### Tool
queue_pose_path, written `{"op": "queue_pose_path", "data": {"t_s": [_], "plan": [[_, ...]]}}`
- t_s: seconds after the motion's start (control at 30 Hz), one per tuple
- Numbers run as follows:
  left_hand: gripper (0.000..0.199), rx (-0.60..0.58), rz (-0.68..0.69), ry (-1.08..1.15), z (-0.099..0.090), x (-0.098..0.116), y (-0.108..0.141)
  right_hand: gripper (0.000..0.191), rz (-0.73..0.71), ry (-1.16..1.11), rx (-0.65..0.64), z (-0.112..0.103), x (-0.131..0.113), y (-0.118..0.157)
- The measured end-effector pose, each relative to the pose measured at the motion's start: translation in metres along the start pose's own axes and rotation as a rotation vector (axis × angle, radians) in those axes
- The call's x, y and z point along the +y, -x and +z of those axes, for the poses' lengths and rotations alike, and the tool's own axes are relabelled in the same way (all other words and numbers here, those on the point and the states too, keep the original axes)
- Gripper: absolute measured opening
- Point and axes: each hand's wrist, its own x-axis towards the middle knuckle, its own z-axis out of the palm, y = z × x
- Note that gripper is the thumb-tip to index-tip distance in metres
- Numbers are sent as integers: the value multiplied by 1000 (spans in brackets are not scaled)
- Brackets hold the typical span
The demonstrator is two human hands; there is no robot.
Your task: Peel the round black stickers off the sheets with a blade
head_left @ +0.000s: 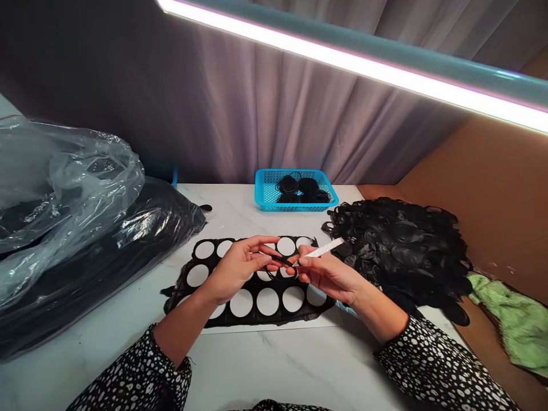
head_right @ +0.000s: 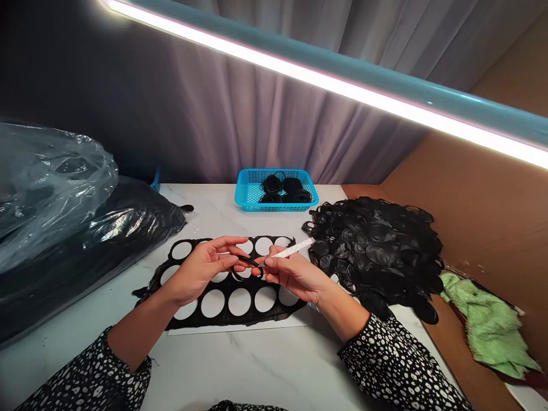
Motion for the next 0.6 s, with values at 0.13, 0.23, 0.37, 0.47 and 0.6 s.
{"op": "queue_pose_path", "data": {"t_s": [0.13, 0.23, 0.37, 0.47, 0.6], "plan": [[36, 17, 21, -44, -3, 2, 0, 33, 1, 3, -26, 0, 1, 0], [35, 31, 47, -103, -4, 3, -1, 30, 2, 51, -66, 2, 3, -1], [33, 61, 66, -214, -3, -3, -2, 30, 12, 115, -208, 6, 6, 0], [36, -14, -11, -184, -2, -10, -5, 29, -78, 50, -192, 8, 6, -1], [44, -45, -97, -144, 0, -13, -5, 24, -124, -129, -114, 4, 7, -5]]}}
